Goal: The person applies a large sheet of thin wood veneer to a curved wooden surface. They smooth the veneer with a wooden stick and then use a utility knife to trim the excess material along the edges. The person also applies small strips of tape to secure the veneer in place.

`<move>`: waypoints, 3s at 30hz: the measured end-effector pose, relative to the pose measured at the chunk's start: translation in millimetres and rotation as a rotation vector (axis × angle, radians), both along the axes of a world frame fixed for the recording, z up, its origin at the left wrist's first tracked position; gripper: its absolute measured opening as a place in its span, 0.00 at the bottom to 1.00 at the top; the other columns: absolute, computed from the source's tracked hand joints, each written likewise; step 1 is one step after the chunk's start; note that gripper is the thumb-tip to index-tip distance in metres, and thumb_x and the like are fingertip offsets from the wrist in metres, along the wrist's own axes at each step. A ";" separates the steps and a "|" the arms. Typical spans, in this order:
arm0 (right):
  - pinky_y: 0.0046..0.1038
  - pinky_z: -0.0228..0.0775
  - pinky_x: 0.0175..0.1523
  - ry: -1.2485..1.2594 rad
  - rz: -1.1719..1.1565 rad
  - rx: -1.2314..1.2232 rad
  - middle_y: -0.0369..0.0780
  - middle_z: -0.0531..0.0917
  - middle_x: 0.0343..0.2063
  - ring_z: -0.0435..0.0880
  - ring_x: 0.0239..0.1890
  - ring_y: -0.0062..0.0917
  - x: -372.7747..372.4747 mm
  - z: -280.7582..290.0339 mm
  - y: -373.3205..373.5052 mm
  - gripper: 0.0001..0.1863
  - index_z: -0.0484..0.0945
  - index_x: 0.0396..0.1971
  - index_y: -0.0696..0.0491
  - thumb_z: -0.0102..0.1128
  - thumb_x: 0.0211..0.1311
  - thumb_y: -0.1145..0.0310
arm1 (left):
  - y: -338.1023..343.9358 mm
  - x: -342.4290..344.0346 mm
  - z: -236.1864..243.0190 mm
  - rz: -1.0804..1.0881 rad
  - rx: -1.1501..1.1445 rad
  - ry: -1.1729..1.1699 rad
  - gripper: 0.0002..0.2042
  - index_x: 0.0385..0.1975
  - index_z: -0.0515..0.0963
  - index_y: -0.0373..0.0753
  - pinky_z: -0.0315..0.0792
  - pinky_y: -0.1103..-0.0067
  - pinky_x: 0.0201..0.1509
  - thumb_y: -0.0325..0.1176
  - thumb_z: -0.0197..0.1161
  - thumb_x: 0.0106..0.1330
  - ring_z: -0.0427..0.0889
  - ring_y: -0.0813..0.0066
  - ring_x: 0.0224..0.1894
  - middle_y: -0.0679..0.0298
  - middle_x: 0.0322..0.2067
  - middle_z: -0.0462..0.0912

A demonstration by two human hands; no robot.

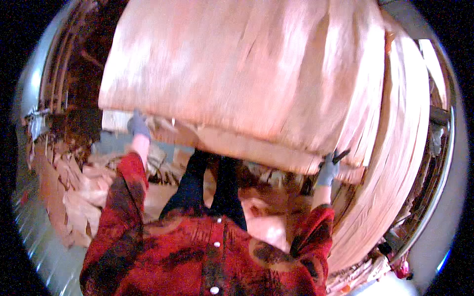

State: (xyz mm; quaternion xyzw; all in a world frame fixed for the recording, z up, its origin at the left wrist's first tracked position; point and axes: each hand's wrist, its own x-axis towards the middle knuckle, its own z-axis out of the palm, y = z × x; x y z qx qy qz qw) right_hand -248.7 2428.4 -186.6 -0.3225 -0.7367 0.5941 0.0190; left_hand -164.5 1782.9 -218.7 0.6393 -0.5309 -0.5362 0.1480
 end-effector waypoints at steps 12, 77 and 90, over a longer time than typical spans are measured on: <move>0.26 0.66 0.47 0.167 -0.273 0.078 0.40 0.72 0.50 0.72 0.44 0.26 36.6 -12.3 52.5 0.26 0.61 0.59 0.57 0.52 0.63 0.65 | 143.4 -61.6 -38.0 -1.405 -0.974 -0.494 0.38 0.63 0.54 0.41 0.37 0.48 0.64 0.56 0.53 0.55 0.40 0.41 0.66 0.44 0.64 0.44; 0.31 0.58 0.18 -0.008 0.459 0.105 0.37 0.69 0.17 0.64 0.13 0.25 -140.6 98.6 -784.1 0.13 0.66 0.25 0.50 0.46 0.58 0.54 | -380.6 537.2 68.3 -0.381 0.306 -0.702 0.34 0.62 0.53 0.40 0.63 0.63 0.58 0.53 0.48 0.59 0.68 0.46 0.55 0.40 0.54 0.66; 0.21 0.45 0.12 0.097 0.625 -0.264 0.30 0.61 0.11 0.57 0.09 0.17 11.0 214.5 -1199.7 0.17 0.61 0.17 0.46 0.51 0.59 0.54 | -851.7 530.9 132.8 -0.350 -0.309 -0.496 0.28 0.61 0.56 0.41 0.65 0.64 0.55 0.48 0.46 0.63 0.69 0.47 0.52 0.43 0.52 0.68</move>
